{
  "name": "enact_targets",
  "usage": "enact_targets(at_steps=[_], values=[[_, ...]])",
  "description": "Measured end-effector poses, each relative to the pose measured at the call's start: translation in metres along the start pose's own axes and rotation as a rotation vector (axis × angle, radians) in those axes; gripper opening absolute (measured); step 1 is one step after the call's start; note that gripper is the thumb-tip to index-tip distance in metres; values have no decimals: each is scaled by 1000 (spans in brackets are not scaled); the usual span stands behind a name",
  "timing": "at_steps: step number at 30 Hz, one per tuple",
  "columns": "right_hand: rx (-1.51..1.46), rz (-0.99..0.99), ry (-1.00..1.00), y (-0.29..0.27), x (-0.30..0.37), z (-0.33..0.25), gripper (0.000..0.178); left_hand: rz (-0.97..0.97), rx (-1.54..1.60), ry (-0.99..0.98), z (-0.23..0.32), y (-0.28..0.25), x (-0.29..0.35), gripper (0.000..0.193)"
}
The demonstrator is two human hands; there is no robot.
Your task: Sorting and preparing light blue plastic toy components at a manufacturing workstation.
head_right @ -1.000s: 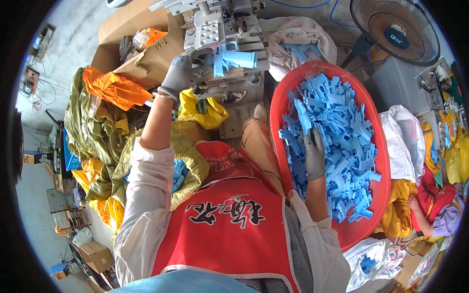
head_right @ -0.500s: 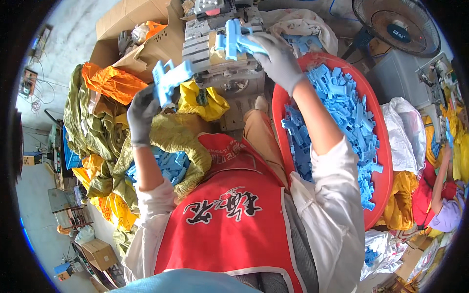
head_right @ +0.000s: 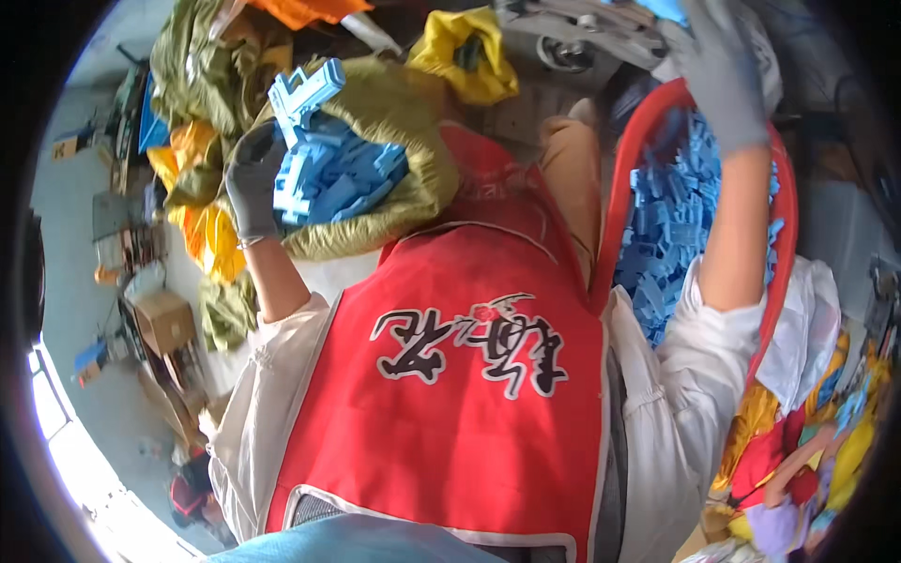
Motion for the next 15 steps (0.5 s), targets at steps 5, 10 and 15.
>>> enact_targets(at_steps=[5, 10, 15], values=[[-296, 94, 283, 16, 111, 10, 33, 98, -188, -86, -49, -56, 29, 33], [-243, -57, 735, 31, 233, 33, 30, 67, -86, 65, -65, -69, 35, 32], [-152, -653, 896, 69, 316, 20, 34, 48, -279, 13, -43, -29, 3, 28]])
Point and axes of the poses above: each hand's wrist, its own x-axis away from the middle knuckle, its own y-axis out of the palm, z = x × y, the point moved 5 cm from there along -x, towards the middle knuckle, and after that the axes turned 7 degrees about x, right-handed, at the moved point
